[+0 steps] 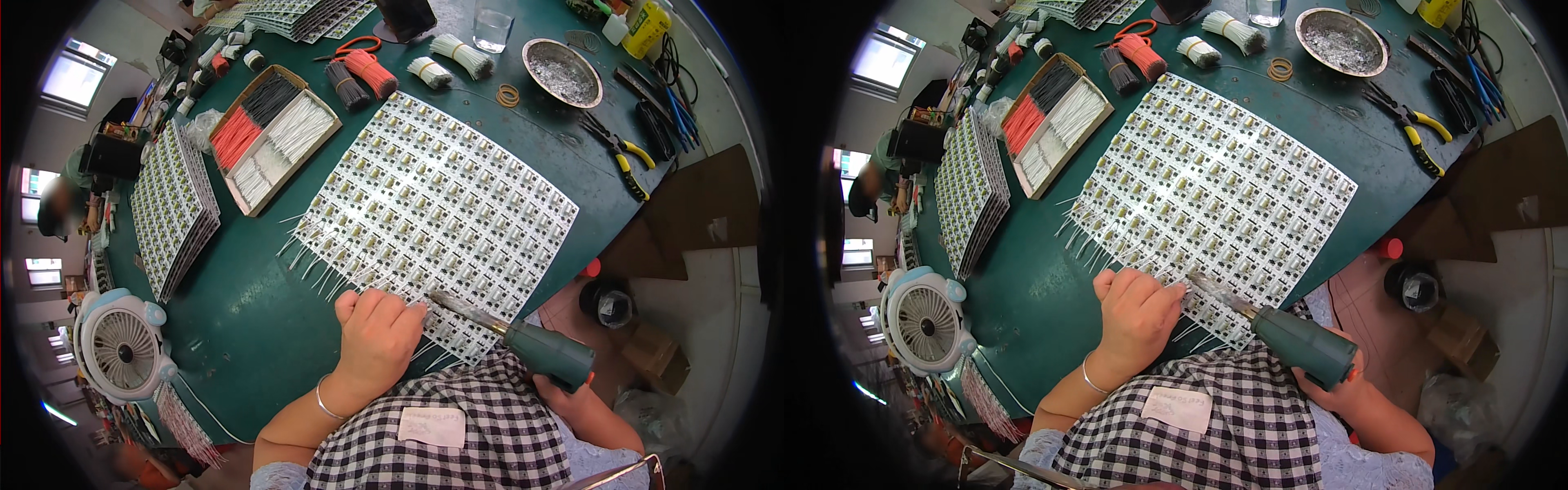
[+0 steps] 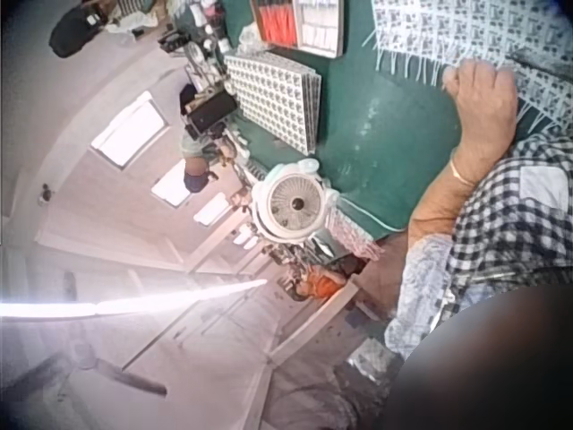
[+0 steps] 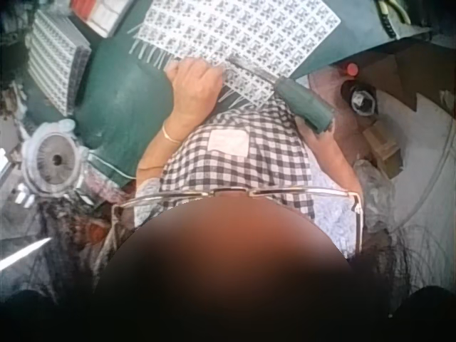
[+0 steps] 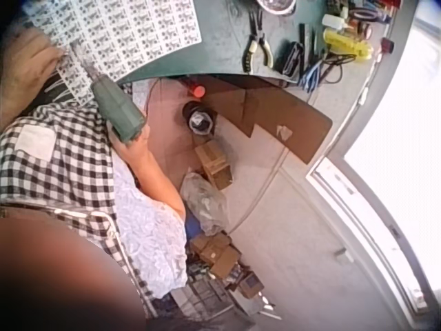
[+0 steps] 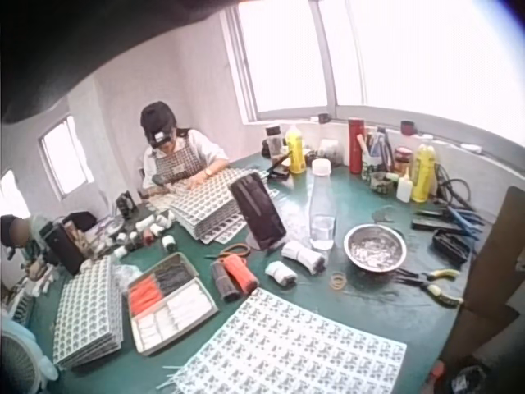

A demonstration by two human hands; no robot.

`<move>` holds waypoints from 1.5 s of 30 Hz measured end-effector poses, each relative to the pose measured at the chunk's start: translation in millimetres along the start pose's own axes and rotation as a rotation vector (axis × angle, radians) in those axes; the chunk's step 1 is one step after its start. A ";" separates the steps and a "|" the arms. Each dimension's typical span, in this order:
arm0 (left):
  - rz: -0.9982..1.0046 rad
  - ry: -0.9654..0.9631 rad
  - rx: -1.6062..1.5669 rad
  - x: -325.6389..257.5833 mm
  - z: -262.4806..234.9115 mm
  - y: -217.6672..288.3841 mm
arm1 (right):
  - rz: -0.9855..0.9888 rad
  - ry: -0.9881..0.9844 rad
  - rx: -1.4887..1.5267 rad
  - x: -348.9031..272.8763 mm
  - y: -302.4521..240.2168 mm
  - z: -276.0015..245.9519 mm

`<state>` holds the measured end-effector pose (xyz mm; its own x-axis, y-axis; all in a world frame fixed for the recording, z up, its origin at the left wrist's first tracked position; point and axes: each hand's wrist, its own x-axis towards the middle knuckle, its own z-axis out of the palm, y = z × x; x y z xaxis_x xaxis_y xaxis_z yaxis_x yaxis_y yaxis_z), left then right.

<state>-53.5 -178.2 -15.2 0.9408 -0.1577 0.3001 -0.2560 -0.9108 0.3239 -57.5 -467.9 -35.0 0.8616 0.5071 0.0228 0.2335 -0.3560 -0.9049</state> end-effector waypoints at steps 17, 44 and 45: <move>-0.020 -0.003 0.010 2.1 0.4 3.6 | -0.174 -0.116 -0.025 18.2 -3.5 -6.0; 0.023 0.018 -0.062 -2.6 2.9 6.8 | 0.010 0.015 -0.025 -7.8 -19.8 -16.3; 0.021 0.018 -0.061 -2.5 2.8 5.5 | 0.046 -0.002 0.003 -4.7 -23.5 -16.3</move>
<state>-56.7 -183.9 -16.7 0.9312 -0.1689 0.3231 -0.2888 -0.8825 0.3712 -59.6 -474.7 -6.9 0.8707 0.4914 -0.0200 0.1918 -0.3767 -0.9063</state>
